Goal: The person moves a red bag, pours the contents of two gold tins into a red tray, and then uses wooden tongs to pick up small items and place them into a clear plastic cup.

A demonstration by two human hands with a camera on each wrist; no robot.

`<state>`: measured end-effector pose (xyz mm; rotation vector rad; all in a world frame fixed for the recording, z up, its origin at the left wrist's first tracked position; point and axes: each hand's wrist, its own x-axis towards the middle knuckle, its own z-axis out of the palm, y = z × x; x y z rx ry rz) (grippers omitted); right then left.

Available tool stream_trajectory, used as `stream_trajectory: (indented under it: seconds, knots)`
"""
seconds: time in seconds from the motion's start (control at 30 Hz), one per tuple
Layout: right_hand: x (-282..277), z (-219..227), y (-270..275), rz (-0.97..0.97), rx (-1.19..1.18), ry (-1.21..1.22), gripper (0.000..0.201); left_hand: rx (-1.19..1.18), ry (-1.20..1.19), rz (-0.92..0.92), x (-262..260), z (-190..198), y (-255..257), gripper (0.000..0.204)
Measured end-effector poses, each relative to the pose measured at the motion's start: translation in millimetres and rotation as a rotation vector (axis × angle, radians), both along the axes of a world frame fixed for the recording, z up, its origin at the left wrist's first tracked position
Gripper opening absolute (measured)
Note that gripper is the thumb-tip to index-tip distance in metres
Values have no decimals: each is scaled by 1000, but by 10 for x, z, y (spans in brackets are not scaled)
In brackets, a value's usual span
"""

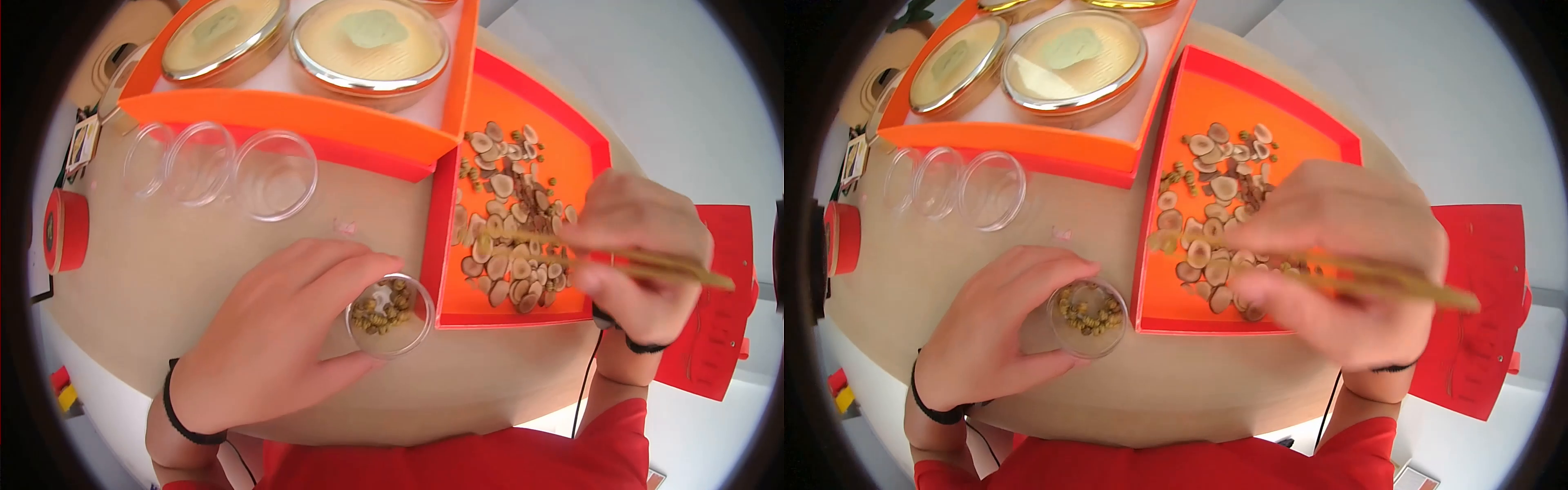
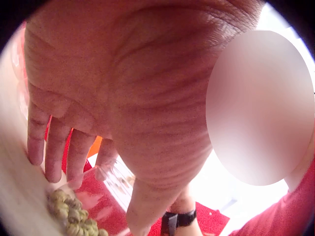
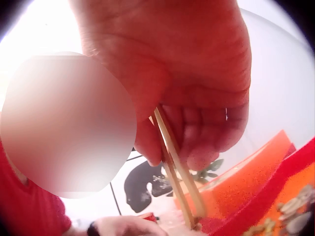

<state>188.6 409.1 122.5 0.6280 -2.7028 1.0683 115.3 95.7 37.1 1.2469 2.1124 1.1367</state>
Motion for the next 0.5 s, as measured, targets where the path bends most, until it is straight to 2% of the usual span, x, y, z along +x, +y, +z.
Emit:
stream_trajectory:
  seconds: [0.07,0.17,0.4,0.5]
  knots:
    - [-5,-37,-89,164,-48,93,28,8,-3,-11,-3,-14,0,73]
    - [1,-13,-345,265,-60,51,32,4,11,-4,-1,-37,-30,74]
    - [32,-59,-391,202,-5,68,34,2,13,-7,3,-46,-45,75]
    - [-4,-16,-240,20,63,47,28,-15,22,-16,-13,-17,-11,74]
